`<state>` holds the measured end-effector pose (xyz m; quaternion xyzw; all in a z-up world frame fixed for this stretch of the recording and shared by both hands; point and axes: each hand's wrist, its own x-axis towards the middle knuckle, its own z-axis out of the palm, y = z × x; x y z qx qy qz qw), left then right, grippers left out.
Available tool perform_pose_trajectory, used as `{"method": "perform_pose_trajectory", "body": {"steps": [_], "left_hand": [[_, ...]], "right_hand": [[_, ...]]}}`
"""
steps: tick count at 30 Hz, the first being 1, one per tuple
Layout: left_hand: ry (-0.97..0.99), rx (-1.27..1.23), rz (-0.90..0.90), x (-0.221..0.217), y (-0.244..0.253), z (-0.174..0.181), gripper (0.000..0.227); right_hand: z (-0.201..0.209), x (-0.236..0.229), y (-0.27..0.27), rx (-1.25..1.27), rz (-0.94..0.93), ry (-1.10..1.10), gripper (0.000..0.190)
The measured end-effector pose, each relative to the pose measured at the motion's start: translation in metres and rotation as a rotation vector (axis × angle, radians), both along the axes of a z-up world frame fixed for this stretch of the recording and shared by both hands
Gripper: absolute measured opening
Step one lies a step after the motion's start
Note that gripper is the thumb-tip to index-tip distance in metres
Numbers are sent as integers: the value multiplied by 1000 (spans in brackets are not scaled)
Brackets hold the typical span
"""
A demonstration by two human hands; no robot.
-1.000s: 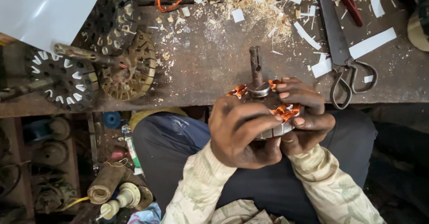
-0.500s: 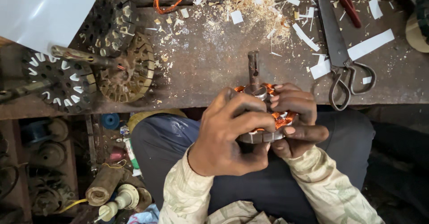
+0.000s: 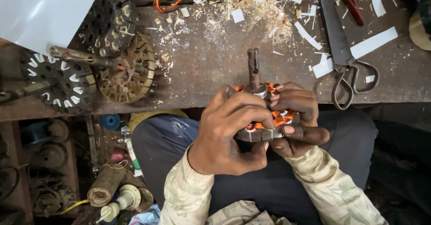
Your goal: The person sits on the floor and assembles a motor stator by inserting white insulating paper into the slots between copper windings. They use shears to cut the paper into small strips and carefully place them into the gaps to separate the coils.
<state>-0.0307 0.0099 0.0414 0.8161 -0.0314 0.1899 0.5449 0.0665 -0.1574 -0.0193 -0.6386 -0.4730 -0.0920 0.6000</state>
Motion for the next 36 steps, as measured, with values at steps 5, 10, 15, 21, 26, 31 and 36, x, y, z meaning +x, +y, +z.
{"method": "perform_pose_trajectory", "body": {"steps": [5,10,15,21,26,31,36], "left_hand": [[0,11,15,1,0,3,40],[-11,11,11,1,-1,4,42],[-13,4,26,1,-3,5,43],[-14,-13,-57,-3,8,3,42],[-1,-686,29,-1,4,-11,30],[395,-584,20,50,26,-24,37],[428,-732,57,57,16,-18,29]], "right_hand": [[1,0,-1,-13,0,1,38],[1,-1,0,10,1,28,38],[-5,-4,1,76,0,53,39],[-8,-1,-3,102,61,171,41],[-5,-4,-7,112,89,179,38],[-5,-2,-10,126,140,157,35],[-4,-1,-15,126,133,24,29]]}}
